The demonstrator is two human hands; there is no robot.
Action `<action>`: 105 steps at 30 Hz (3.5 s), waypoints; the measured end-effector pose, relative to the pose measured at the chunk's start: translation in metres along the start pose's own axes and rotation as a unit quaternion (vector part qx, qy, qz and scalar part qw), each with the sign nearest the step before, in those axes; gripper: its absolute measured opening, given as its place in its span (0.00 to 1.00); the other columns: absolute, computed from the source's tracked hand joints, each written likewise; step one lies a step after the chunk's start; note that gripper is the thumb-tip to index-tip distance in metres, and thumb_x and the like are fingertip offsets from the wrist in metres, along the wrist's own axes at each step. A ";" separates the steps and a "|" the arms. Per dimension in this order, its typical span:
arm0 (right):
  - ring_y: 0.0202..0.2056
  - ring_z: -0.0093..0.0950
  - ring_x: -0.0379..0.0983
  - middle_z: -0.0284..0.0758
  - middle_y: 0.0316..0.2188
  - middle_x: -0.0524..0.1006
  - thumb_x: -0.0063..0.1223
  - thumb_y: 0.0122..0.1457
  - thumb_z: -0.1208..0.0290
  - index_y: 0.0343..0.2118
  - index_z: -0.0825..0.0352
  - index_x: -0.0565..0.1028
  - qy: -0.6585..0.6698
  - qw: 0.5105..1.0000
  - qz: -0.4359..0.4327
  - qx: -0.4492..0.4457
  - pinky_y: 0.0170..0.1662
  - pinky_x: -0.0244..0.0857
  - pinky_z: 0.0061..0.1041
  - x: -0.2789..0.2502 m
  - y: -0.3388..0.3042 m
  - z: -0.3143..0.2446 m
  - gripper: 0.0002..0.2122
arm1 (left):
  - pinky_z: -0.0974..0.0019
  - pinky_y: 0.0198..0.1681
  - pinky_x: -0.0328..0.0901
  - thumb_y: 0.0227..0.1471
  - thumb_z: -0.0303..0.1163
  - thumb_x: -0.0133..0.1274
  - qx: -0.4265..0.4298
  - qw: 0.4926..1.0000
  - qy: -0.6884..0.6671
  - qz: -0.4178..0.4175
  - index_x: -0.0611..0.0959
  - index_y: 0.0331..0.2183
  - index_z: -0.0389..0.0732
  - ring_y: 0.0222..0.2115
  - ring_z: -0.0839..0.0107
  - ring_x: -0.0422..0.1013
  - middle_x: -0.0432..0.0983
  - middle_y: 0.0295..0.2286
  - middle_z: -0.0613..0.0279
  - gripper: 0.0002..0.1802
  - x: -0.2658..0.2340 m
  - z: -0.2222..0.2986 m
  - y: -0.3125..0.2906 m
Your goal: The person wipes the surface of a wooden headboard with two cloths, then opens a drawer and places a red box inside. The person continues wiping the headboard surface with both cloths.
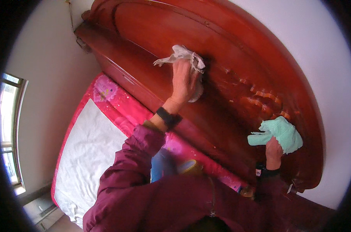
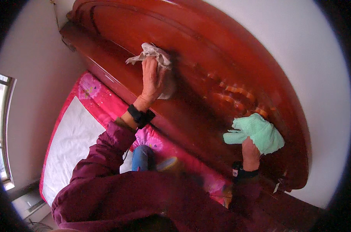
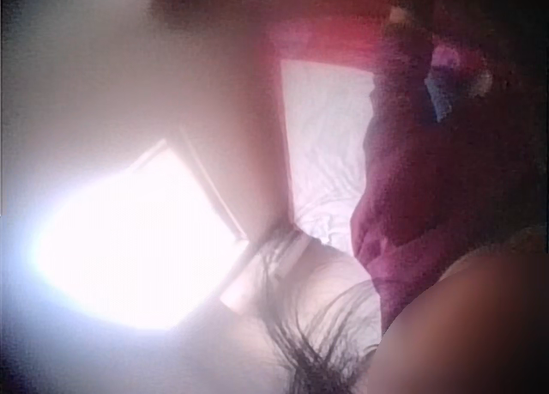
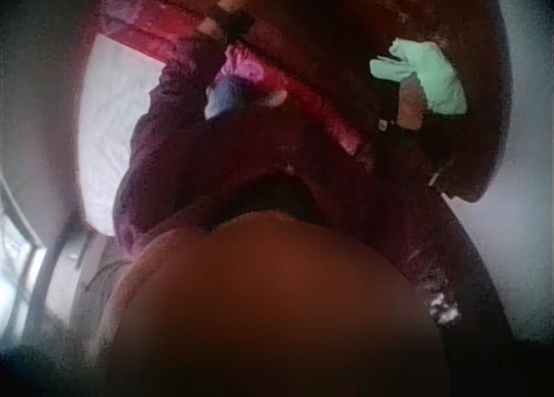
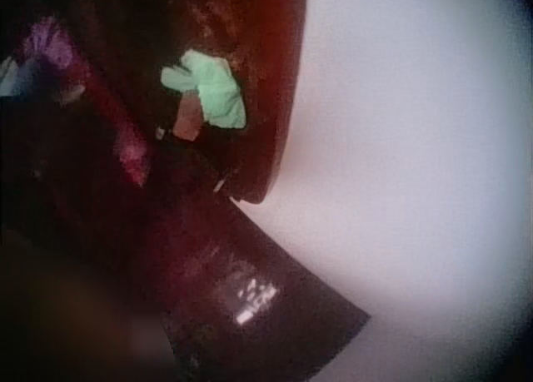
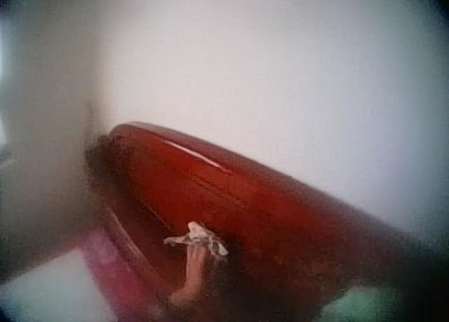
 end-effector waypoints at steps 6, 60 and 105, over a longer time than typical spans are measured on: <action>0.39 0.40 0.69 0.38 0.37 0.75 0.49 0.57 0.75 0.41 0.64 0.74 -0.025 0.995 0.067 -0.076 0.44 0.63 0.37 0.027 0.048 -0.026 0.10 | 0.53 0.39 0.60 0.37 0.30 0.55 0.226 0.956 0.175 -0.061 0.75 0.33 0.43 0.39 0.51 0.64 0.69 0.33 0.56 0.15 -0.013 -0.040 0.011; 0.48 0.39 0.68 0.36 0.47 0.73 0.55 0.54 0.66 0.46 0.61 0.75 0.032 0.997 0.065 -0.021 0.53 0.61 0.41 -0.040 0.068 -0.052 0.16 | 0.51 0.47 0.61 0.42 0.24 0.55 0.202 0.976 0.053 -0.059 0.79 0.36 0.38 0.41 0.47 0.66 0.72 0.37 0.50 0.13 -0.061 0.010 0.070; 0.41 0.45 0.63 0.46 0.37 0.68 0.40 0.55 0.79 0.39 0.70 0.69 -0.028 0.887 0.259 0.382 0.45 0.55 0.41 -0.029 -0.150 0.055 0.09 | 0.55 0.53 0.57 0.53 0.28 0.51 0.130 0.988 0.070 0.046 0.76 0.45 0.37 0.50 0.48 0.63 0.68 0.48 0.47 0.16 -0.036 -0.017 0.073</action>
Point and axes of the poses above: each hand's wrist, its own y-axis towards the middle knuckle, its own x-axis out of the palm, z = x × y, the point moved 2 cm from there along y, towards the middle knuckle
